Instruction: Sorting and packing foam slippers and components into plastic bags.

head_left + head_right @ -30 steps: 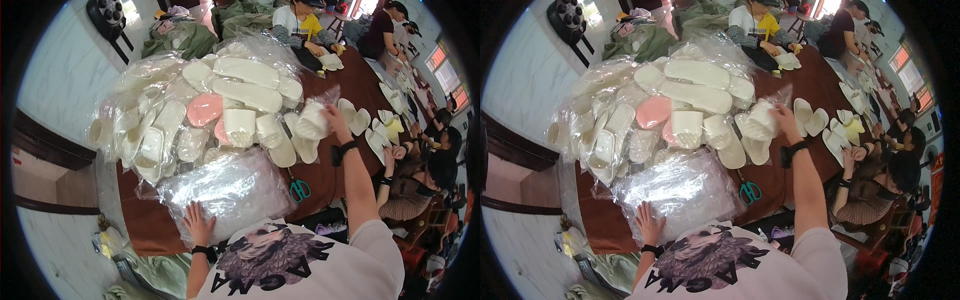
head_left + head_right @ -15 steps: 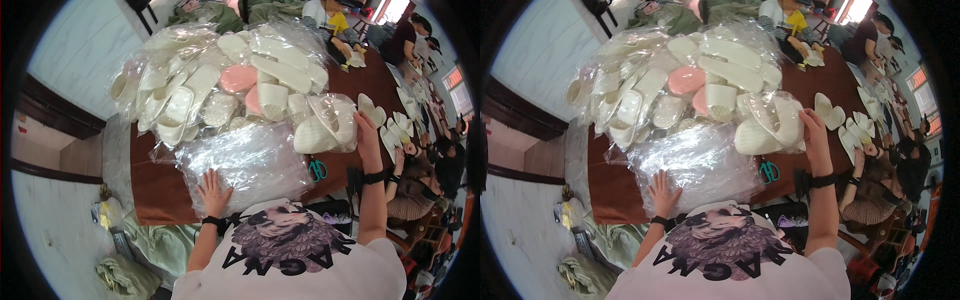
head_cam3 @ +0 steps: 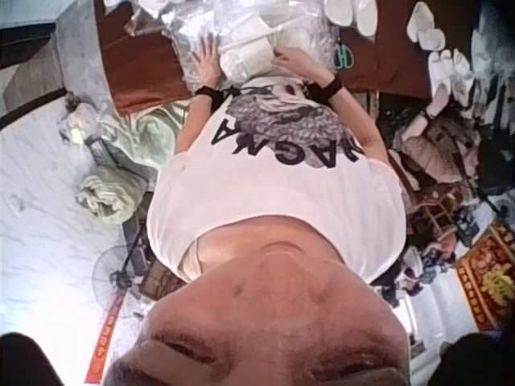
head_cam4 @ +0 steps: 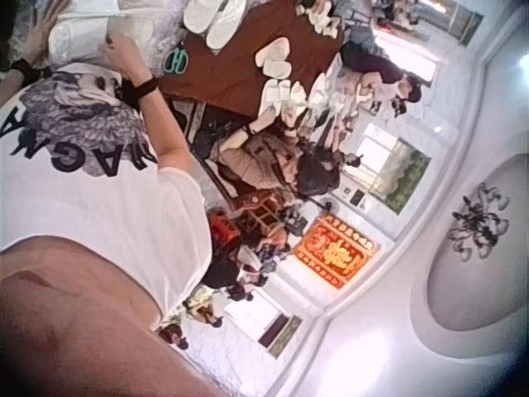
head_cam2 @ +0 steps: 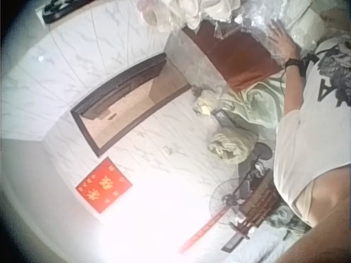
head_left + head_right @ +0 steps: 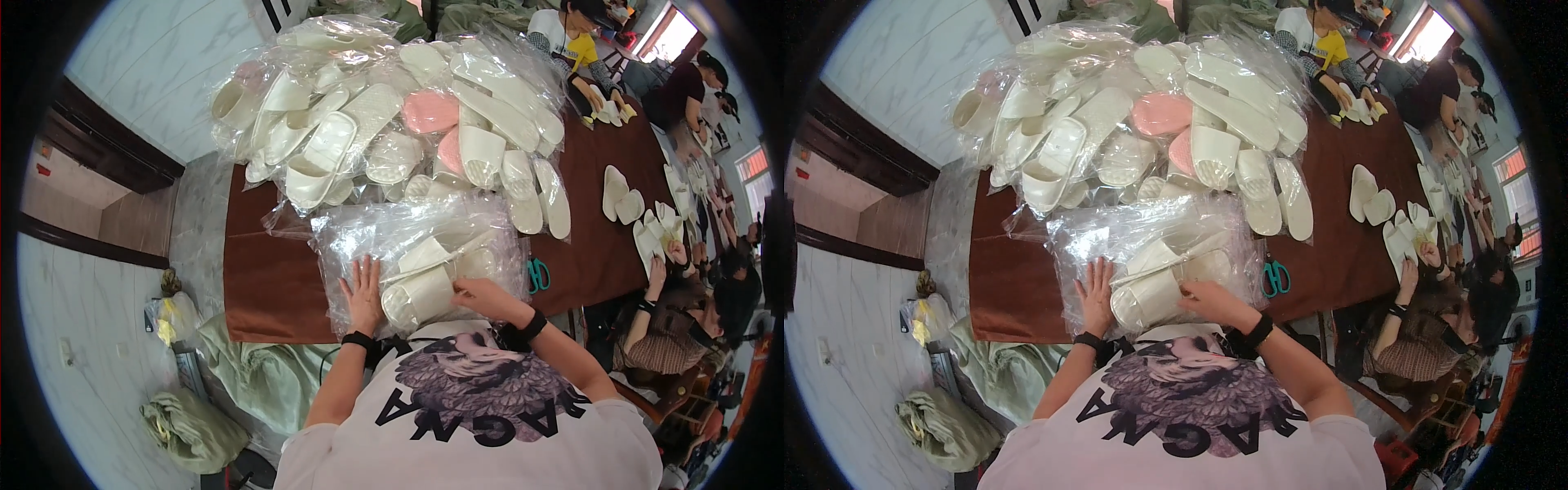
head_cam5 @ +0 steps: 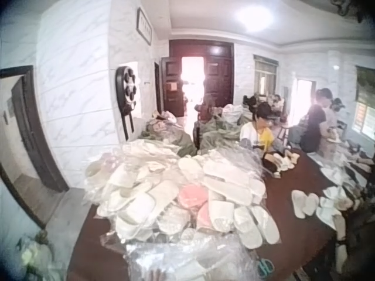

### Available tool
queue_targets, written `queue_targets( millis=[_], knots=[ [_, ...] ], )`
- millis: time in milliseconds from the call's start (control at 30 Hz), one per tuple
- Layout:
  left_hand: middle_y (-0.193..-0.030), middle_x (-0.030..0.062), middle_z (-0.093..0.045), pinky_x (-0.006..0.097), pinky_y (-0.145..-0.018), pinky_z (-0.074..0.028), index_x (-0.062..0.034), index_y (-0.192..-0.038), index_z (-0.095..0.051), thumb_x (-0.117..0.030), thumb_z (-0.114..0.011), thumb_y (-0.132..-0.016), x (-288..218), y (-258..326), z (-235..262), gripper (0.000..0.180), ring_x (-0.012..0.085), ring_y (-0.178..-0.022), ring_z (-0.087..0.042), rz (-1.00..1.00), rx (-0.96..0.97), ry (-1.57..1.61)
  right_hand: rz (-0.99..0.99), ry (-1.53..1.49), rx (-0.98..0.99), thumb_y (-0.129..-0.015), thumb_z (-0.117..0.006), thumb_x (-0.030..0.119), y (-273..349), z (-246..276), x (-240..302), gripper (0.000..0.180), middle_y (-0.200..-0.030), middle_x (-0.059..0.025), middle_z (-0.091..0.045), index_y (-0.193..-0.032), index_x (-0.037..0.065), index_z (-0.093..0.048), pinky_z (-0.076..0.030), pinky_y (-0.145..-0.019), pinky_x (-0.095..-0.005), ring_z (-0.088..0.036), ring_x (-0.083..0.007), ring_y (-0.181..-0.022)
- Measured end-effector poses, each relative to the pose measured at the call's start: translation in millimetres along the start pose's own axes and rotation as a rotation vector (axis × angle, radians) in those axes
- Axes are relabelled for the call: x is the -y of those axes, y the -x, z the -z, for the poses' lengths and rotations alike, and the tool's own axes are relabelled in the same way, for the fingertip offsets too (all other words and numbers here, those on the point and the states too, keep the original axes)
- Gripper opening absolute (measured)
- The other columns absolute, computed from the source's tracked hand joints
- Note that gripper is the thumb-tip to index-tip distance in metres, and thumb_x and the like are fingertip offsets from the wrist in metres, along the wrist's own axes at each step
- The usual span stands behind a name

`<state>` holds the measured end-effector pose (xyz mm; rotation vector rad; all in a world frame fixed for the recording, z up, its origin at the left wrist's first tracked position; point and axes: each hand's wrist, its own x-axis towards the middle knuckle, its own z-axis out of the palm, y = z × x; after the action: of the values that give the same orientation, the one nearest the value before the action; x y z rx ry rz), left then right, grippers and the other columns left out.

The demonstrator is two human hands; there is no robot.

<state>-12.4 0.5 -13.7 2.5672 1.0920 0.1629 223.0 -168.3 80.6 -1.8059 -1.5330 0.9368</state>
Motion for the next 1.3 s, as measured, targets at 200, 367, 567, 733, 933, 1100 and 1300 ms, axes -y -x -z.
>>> queue_targets(
  millis=[200, 367, 567, 733, 933, 1100, 1300],
  knots=[
    [-0.159, 0.0065, -0.015, 0.068, -0.111, -0.004, -0.0177, -0.15, -0.025, 0.001, -0.055, -0.079, 3.8, 5.6, 0.8, 0.08, 0.031, -0.147, -0.009, 0.014, -0.024, 0.025, -0.392, -0.518, -0.469, -0.094, -0.056, 0.021, 14.0, 68.7, 1.3, 0.023, -0.079, -0.0031, -0.066, -0.104, 0.003, -0.065, -0.045, -0.049, -0.0238, -0.064, -0.0108, -0.064],
    [-0.137, 0.0138, -0.052, 0.056, -0.1, -0.035, -0.0116, -0.121, -0.062, -0.017, -0.054, -0.092, -0.7, 2.4, 31.7, 0.031, 0.0343, -0.127, -0.048, -0.055, -0.244, 0.073, -0.395, -0.187, -0.701, -0.094, -0.054, 0.016, 16.0, 90.6, -48.2, 0.021, -0.075, -0.0055, -0.065, -0.102, -0.001, -0.064, -0.049, -0.06, -0.0253, -0.06, -0.01, -0.063],
    [-0.073, 0.0104, -0.067, 0.031, -0.063, -0.05, 0.0019, -0.089, -0.07, -0.052, -0.048, -0.095, -4.8, -15.7, 38.0, 0.058, 0.0229, -0.061, -0.061, 0.522, 0.065, 1.012, -0.527, -0.413, -0.56, -0.094, -0.054, 0.022, -13.7, 66.1, -76.5, 0.026, -0.08, -0.0085, -0.068, -0.109, 0.002, -0.062, -0.049, -0.056, -0.0274, -0.063, -0.0141, -0.062],
    [-0.073, 0.0036, -0.064, 0.029, -0.063, -0.048, -0.0036, -0.086, -0.068, -0.065, -0.057, -0.085, -26.5, -24.9, 62.3, 0.062, 0.0148, -0.065, -0.06, 0.737, 0.37, 1.175, -0.486, -0.815, -0.449, -0.095, -0.053, 0.026, -16.9, 65.7, -75.6, 0.026, -0.073, -0.0074, -0.064, -0.108, 0.005, -0.061, -0.047, -0.054, -0.0286, -0.062, -0.0147, -0.063],
    [-0.085, 0.0022, -0.061, 0.029, -0.061, -0.047, -0.0033, -0.115, -0.055, -0.044, -0.061, -0.09, -25.1, -9.3, 51.8, 0.048, 0.012, -0.064, -0.057, 0.67, 0.471, 1.344, -0.484, -1.144, -0.312, -0.096, -0.051, 0.032, 3.5, 80.5, -78.6, 0.03, -0.084, -0.0045, -0.065, -0.112, 0.009, -0.062, -0.048, -0.066, -0.0301, -0.061, -0.0144, -0.078],
    [-0.087, 0.0033, -0.061, 0.022, -0.055, -0.042, -0.0077, -0.12, -0.044, -0.023, -0.06, -0.095, -44.1, -5.9, 63.9, 0.034, 0.0086, -0.061, -0.056, 0.538, 0.272, 1.413, -0.334, -0.941, -0.329, -0.095, -0.055, 0.029, 10.2, 72.2, -85.1, 0.039, -0.11, -0.008, -0.062, -0.126, 0.006, -0.055, -0.049, -0.079, -0.0337, -0.06, -0.0159, -0.096],
    [-0.094, 0.0032, -0.064, 0.024, -0.062, -0.046, -0.0096, -0.122, -0.043, -0.022, -0.057, -0.097, -36.7, -5.4, 54.5, 0.031, 0.0087, -0.07, -0.06, 0.428, 0.245, 1.431, -0.484, -0.702, -0.267, -0.091, -0.063, 0.028, 5.6, 61.6, -68.0, 0.05, -0.129, -0.0097, -0.052, -0.132, 0.003, -0.049, -0.045, -0.09, -0.0296, -0.052, -0.0145, -0.11]
  ],
)
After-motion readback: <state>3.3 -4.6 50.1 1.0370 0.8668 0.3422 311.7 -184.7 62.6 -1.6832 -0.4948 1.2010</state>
